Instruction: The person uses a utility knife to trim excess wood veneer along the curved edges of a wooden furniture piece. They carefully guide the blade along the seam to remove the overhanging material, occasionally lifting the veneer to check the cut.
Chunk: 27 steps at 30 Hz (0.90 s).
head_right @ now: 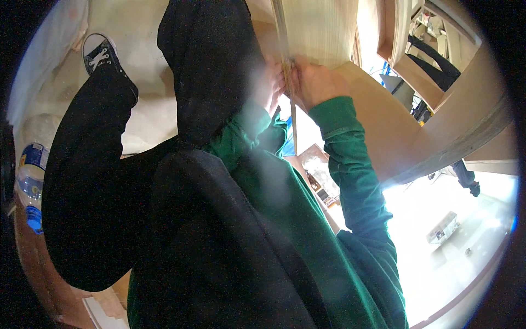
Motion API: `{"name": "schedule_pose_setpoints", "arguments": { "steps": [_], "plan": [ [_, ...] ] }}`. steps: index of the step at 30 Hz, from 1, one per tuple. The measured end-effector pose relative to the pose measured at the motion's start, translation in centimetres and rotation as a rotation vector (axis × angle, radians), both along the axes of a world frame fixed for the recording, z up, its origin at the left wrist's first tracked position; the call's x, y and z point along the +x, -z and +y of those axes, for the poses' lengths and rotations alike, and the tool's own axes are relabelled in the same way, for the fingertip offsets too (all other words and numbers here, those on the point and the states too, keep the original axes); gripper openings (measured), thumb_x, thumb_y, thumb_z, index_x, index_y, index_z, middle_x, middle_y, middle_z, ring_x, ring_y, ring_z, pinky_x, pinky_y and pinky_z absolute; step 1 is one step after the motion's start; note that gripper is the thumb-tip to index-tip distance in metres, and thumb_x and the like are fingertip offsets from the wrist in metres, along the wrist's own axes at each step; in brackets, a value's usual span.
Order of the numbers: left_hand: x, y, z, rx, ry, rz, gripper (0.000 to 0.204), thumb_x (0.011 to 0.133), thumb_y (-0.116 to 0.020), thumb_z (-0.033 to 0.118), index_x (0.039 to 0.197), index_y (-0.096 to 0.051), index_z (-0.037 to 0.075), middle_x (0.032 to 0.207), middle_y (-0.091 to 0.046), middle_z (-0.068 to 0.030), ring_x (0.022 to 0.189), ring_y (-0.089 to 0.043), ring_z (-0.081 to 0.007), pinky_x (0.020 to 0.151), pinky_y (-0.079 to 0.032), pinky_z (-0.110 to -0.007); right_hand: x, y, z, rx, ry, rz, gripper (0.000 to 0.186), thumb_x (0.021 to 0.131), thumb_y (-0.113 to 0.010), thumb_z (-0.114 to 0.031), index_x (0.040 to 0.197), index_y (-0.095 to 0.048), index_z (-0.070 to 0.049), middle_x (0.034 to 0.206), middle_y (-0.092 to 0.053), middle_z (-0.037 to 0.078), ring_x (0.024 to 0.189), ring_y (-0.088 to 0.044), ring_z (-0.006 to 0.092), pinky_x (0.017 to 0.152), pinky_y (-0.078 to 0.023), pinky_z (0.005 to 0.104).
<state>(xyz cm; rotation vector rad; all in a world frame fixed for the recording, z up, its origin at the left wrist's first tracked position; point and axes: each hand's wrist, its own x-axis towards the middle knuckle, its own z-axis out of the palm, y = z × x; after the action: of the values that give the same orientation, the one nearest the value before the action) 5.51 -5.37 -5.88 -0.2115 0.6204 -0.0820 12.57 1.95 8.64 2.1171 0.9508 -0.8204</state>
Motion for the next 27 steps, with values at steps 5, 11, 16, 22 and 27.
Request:
{"name": "schedule_pose_setpoints", "arguments": {
  "steps": [5,11,16,22,27],
  "plan": [
    [-0.3,-0.6,1.0,-0.010,-0.033,-0.028,0.097,0.087,-0.024,0.074,0.141,-0.027,-0.007,0.145,-0.032,-0.0219,0.134,-0.031,-0.0286,0.111,-0.020,-0.037,0.7,0.1,-0.5,0.063,0.030,0.070,0.024,0.092,-0.048,-0.027,0.103,-0.058,-0.008,0.075,-0.062,0.021,0.069,-0.061,0.0401,0.063,-0.048,0.0476],
    [-2.0,-4.4,7.5,0.058,0.101,-0.007,0.096,0.087,-0.022,0.073,0.140,-0.029,-0.007,0.144,-0.033,-0.0217,0.133,-0.034,-0.0280,0.110,-0.023,-0.036,1.2,-0.3,-1.0,0.044,0.018,0.097,0.023,0.092,-0.049,-0.026,0.099,-0.060,-0.008,0.071,-0.062,0.019,0.066,-0.061,0.0380,0.062,-0.048,0.0446],
    [-1.8,-3.6,5.9,0.069,0.073,-0.011,0.098,0.086,-0.022,0.074,0.140,-0.029,-0.008,0.144,-0.033,-0.0216,0.133,-0.033,-0.0279,0.111,-0.022,-0.036,0.6,-0.9,-0.9,0.089,0.028,0.079,0.022,0.092,-0.049,-0.025,0.103,-0.059,-0.009,0.071,-0.061,0.020,0.065,-0.061,0.0369,0.060,-0.048,0.0459],
    [-1.7,-3.8,6.3,0.064,0.056,-0.002,0.105,0.082,-0.025,0.079,0.141,-0.025,-0.008,0.146,-0.030,-0.0228,0.135,-0.031,-0.0289,0.111,-0.019,-0.037,0.9,-0.7,-0.9,0.128,-0.015,0.087,0.021,0.092,-0.049,-0.027,0.100,-0.057,-0.009,0.070,-0.060,0.020,0.066,-0.061,0.0377,0.058,-0.047,0.0479],
    [-0.5,-0.9,1.8,0.009,0.041,-0.017,0.109,0.081,-0.026,0.080,0.142,-0.018,-0.010,0.148,-0.023,-0.0262,0.137,-0.024,-0.0324,0.113,-0.016,-0.038,0.5,-0.6,0.1,0.000,0.034,0.067,0.024,0.091,-0.045,-0.028,0.106,-0.055,-0.012,0.081,-0.064,0.020,0.074,-0.062,0.0399,0.064,-0.047,0.0514]
  ]
}}
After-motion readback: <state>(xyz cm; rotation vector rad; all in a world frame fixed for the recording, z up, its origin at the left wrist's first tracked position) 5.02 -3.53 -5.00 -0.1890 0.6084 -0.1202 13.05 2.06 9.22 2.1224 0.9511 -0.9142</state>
